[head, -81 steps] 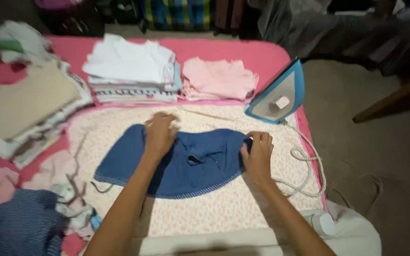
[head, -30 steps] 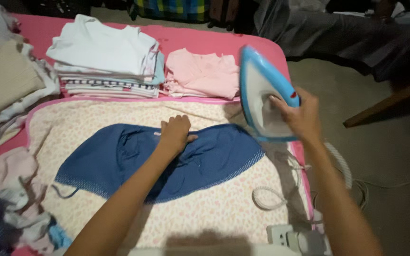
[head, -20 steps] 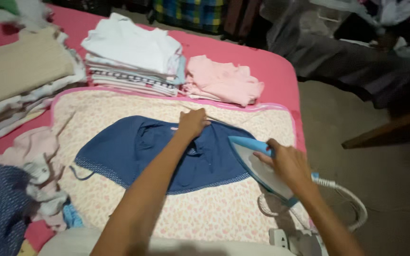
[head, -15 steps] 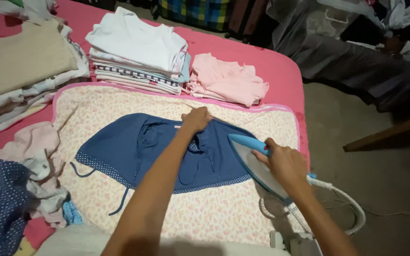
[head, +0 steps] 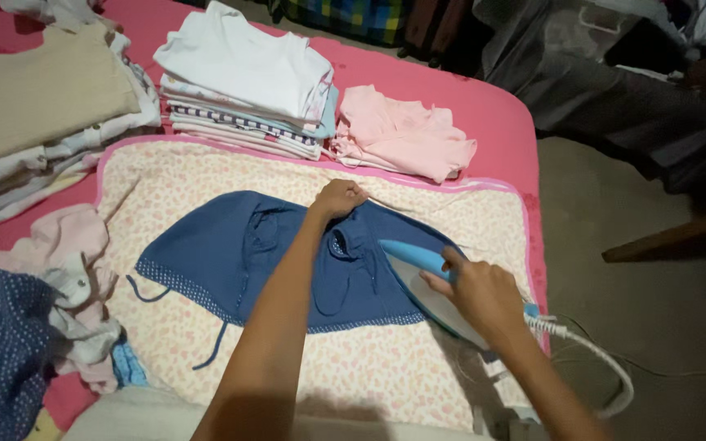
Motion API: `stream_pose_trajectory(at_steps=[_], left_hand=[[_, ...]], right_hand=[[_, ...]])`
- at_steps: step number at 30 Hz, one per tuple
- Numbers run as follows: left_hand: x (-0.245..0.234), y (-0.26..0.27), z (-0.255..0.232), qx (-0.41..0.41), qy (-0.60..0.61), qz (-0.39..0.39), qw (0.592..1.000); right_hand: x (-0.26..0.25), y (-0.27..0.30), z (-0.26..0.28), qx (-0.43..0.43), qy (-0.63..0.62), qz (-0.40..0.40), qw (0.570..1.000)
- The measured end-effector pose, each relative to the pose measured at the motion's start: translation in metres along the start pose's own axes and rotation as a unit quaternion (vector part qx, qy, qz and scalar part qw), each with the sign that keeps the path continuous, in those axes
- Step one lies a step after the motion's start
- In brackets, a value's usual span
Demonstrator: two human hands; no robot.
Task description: The person irons several small garments, including a pink top and a blue polka-dotted shirt, on a bed. After ironing, the person folds each item and places it in a neat stack. The person also sorts through a pile of other clothes on the bed.
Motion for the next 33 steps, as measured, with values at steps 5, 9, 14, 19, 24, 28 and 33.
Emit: stream_pose_trajectory(at_steps=[5,9,14,19,24,28,33], left_hand=[[-0.012,0.011,-0.008,-0.010,0.050,-0.033,0.998],[-0.069,0.060,-0.050,0.041,0.097,-0.170,0.980],[-0.159,0.188,-0.128,0.124,-0.066,-0.311,0.940],[-0.188,0.288,-0.172,0.130,-0.087,-0.174,0.972],[-0.175,0.337,-0.194,0.124,-0.127,-0.011,0.984],[-0.180,0.366,-0.195,0.179,-0.168,-0.051,0.968],[-0.173,0.384,-0.167,0.097,-0.159,-0.038,0.982]], right_hand=[[0.002,-0.025,0.025,0.024,-0.012,-0.091,0.996],[0.006,-0.061,0.039,0.039,-0.030,-0.097,0.994],[0.003,-0.033,0.042,0.035,-0.105,-0.113,0.987],[0.024,0.019,0.054,0.096,-0.067,-0.061,0.991],[0.028,-0.015,0.056,0.100,-0.045,-0.097,0.989],[0.031,-0.044,0.062,0.081,-0.050,-0.124,0.988],[0.044,0.005,0.053,0.043,-0.056,-0.079,0.994]])
Point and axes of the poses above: each hand's wrist, its own y-axis away from the middle knuckle, its own x-axis out of the palm, z = x × y, the point moved 10 cm from there along -y, towards the middle knuckle, and after that the axes turned 8 degrees about -y, right-handed, at the moved point
